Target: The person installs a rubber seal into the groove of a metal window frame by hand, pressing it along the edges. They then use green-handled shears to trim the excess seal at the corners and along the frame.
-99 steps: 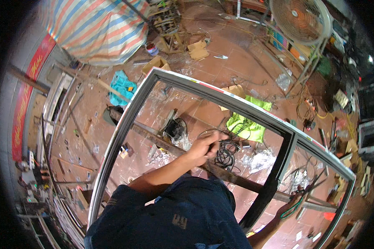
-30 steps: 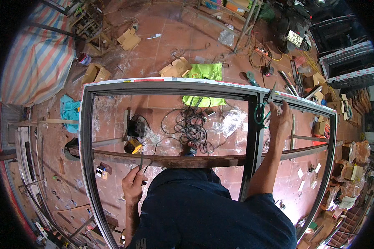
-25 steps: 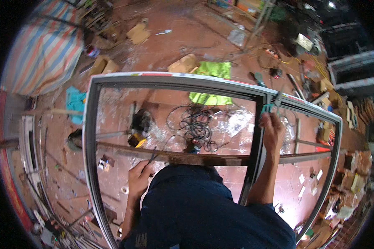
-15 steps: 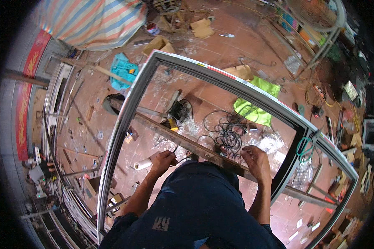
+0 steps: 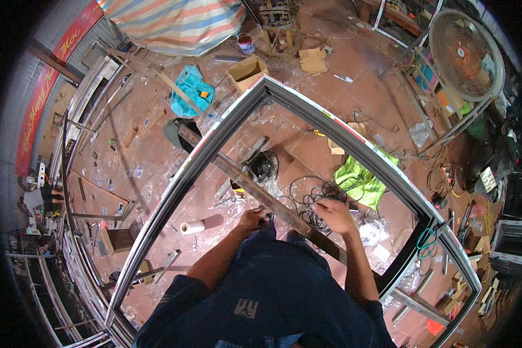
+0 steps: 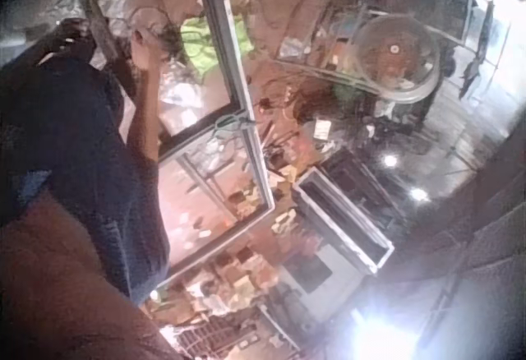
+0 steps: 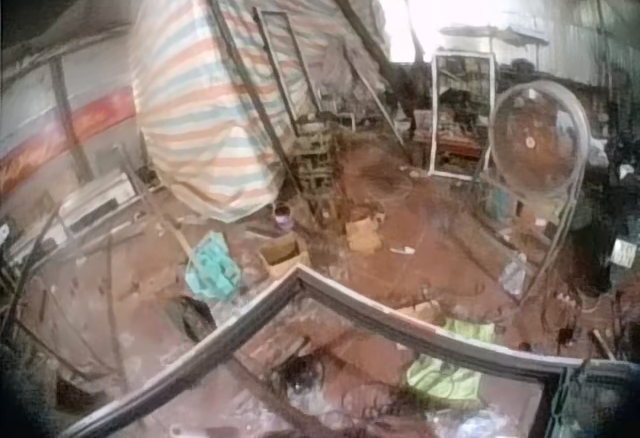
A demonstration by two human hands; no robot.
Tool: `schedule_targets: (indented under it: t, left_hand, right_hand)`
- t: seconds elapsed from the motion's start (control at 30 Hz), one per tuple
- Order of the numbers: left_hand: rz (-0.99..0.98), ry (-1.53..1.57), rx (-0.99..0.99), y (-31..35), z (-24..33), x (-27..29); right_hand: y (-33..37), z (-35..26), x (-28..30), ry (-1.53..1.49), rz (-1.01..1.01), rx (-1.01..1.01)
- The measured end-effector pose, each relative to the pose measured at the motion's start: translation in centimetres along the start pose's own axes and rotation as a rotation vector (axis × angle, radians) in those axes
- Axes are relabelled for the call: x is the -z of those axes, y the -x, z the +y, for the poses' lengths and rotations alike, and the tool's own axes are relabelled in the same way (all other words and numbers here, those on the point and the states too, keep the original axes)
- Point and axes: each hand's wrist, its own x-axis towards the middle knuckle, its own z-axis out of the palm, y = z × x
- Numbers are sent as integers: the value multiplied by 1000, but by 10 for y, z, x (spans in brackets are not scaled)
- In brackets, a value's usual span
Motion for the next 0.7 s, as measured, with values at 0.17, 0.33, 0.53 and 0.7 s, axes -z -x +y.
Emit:
schedule_targets:
  t: [0.17,0.33,0.53,0.7]
  left_hand:
    - [-140,-1474,-723,-94,-33,28]
    - [-279,-1217,-755,-134,-31,13]
    - [-477,-889,-515,-88,29,36]
    - [-494,-1120,-179,18,167,83]
  right_hand:
    - [-82,27,-86,37,-23,173]
    - [-119,15,-120,92,-55,264]
    - [-136,-18,-118,-371,384,-83]
    - [-141,-112,-63,-663,533,-132]
